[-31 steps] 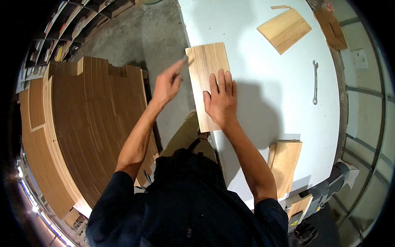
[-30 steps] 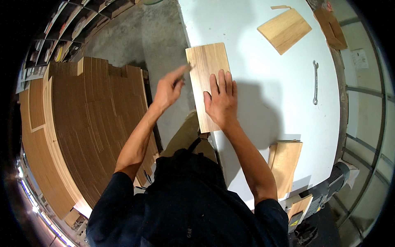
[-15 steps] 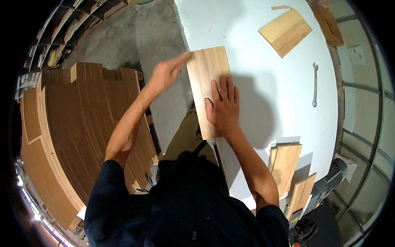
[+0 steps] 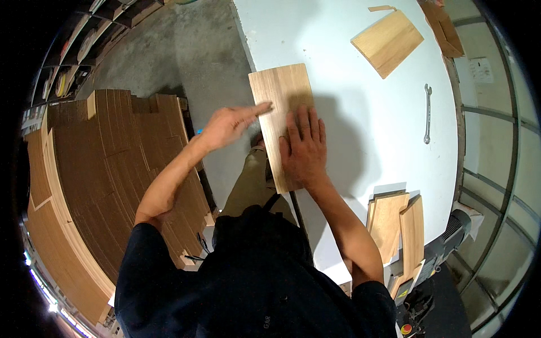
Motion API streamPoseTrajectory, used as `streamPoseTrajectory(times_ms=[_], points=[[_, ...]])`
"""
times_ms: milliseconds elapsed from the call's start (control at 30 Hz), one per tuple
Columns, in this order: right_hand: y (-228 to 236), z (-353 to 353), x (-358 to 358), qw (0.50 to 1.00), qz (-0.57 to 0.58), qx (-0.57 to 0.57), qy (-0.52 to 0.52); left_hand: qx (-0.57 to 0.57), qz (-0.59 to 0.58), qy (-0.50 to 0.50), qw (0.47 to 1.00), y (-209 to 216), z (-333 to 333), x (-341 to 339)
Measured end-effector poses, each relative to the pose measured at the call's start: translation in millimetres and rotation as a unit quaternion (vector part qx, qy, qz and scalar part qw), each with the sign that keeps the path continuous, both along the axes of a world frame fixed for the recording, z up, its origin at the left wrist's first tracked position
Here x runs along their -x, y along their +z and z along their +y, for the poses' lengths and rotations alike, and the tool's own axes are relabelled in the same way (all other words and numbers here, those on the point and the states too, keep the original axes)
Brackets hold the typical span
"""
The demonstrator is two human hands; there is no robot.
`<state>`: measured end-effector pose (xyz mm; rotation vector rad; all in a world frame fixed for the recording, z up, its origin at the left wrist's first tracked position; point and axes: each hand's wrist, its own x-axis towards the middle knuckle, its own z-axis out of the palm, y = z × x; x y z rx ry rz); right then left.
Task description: The person scrapes the edges of wooden boards with a tool, wipes them down, and stacks them into organized piles.
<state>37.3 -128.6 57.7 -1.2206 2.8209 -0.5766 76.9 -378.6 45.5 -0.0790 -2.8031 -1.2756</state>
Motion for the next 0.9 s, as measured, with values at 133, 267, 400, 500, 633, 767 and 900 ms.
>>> streamPoseTrajectory(times_ms=[133, 267, 400, 500, 633, 767, 900], points=[[5, -1, 0, 1.000, -0.001, -0.009, 0.004, 0.027, -0.073, 0.105, 0.991, 6, -31, 34], [1, -4, 5, 1.000, 0.019, -0.004, 0.016, -0.024, 0.022, 0.129, 0.991, -30, -54, 42], [0, -3, -2, 1.000, 0.008, -0.017, 0.001, -0.145, 0.013, -0.002, 0.989, -38, -3, -16], [-2, -5, -1, 0.999, 0.014, -0.031, 0.000, -0.219, -0.036, -0.003, 0.975, -42, -2, -13], [1, -5, -1, 0.999, 0.013, -0.033, 0.019, -0.163, 0.021, 0.165, 0.973, -56, -58, 51], [1, -7, 3, 0.999, 0.009, -0.039, 0.004, -0.299, 0.009, 0.153, 0.942, -51, -38, 37], [-1, -5, 0, 0.999, 0.014, -0.029, 0.009, -0.293, -0.031, 0.084, 0.952, -47, -6, 0]])
